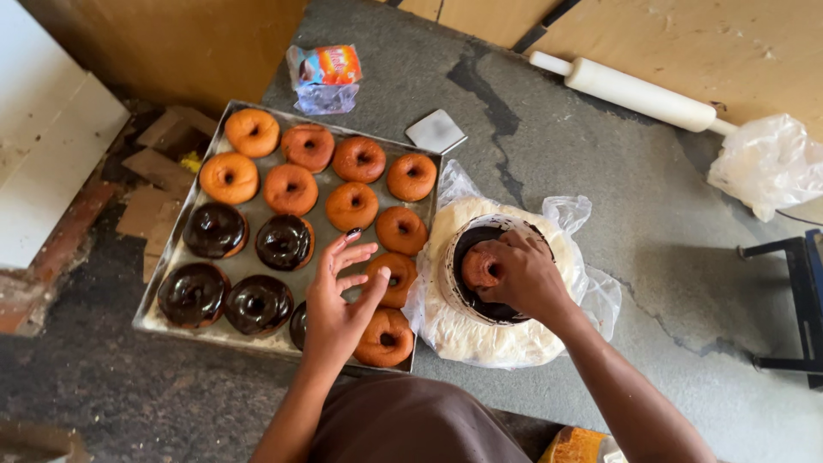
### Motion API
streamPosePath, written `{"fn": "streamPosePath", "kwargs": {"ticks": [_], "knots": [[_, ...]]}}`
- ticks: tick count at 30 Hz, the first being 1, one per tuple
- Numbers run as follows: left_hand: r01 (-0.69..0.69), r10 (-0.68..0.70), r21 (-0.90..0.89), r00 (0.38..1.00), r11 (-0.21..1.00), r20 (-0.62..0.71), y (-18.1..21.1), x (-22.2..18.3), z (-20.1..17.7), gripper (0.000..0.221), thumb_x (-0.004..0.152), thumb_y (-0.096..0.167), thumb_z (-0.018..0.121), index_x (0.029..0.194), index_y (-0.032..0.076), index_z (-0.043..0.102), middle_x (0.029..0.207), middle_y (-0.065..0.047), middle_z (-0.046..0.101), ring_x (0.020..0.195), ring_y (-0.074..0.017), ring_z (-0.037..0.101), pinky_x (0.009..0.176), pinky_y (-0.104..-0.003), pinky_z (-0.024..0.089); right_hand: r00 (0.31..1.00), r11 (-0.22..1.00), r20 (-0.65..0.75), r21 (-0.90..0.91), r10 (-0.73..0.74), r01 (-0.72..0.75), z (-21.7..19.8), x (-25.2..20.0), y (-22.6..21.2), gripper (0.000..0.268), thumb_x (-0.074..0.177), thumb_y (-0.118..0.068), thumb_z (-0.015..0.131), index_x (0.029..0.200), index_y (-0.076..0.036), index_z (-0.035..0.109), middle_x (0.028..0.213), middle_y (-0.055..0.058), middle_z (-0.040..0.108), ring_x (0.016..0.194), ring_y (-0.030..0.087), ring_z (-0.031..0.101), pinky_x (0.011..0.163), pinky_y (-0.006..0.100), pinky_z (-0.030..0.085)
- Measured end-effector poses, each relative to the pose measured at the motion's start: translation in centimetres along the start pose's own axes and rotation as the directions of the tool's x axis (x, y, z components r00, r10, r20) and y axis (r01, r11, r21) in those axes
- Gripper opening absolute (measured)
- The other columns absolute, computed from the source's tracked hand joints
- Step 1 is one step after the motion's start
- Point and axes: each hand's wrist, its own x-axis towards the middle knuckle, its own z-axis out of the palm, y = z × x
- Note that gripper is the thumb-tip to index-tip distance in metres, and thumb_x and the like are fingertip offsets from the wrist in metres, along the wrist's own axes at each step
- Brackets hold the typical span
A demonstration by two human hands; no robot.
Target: The person picks up donuts from a tray, dips the top of each donut into a container of dark chocolate glaze, and places the finished donuts back onto the tray.
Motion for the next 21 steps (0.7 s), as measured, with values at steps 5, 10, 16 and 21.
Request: {"fn": "streamPosePath", "kwargs": {"ticks": [5,10,16,21], "knots": [[0.062,-0.062,0.034,0.998,0.998,0.013,0.5,-0.2,0.0,0.058,0.093,0.026,0.072,0.140,0.000,0.050,0.129,-0.016,0.070,0.119,-0.0232,0.070,0.091,-0.035,0.059,0.996,0.957,0.079,0.283,0.047,-0.068,-0.5,0.2,1.7,0.073,0.058,-0.030,0.095,0.126,-0.018,0.070,0.119,0.006,0.067,0.110,0.026,0.065,0.101,0.045,0.055],[-0.065,0.042,0.175,0.990,0.982,0.132,1.0,-0.8,1.7,0.074,0.098,0.054,0.058,0.147,0.000,0.046,0.146,-0.023,0.059,0.134,-0.0313,0.058,0.105,-0.047,0.052,0.979,0.545,0.205,0.820,0.010,-0.177,-1.6,-1.2,3.8,0.076,0.069,-0.026,0.089,0.136,-0.005,0.061,0.127,0.013,0.066,0.111,0.029,0.065,0.097,0.043,0.058],[-0.406,0.248,0.398,0.886,0.823,0.391,1.8,-1.4,7.0,0.096,0.100,0.076,0.028,0.160,0.002,0.035,0.171,-0.030,0.025,0.158,-0.0515,0.019,0.126,-0.068,0.017,0.993,-0.083,0.108,0.990,-0.046,-0.112,-2.1,-4.2,5.5,0.071,0.085,-0.013,0.077,0.148,-0.003,0.047,0.135,0.018,0.060,0.114,0.027,0.066,0.092,0.045,0.061],[-0.451,0.174,0.444,0.826,0.774,0.535,3.1,-1.0,11.7,0.102,0.095,0.077,0.024,0.164,0.002,0.028,0.171,-0.034,0.007,0.158,-0.0539,0.005,0.115,-0.081,0.011,0.999,-0.204,0.039,0.978,0.004,-0.037,-2.6,-5.2,5.4,0.069,0.086,-0.010,0.078,0.147,-0.003,0.047,0.139,0.018,0.058,0.120,0.030,0.065,0.098,0.049,0.058]]}}
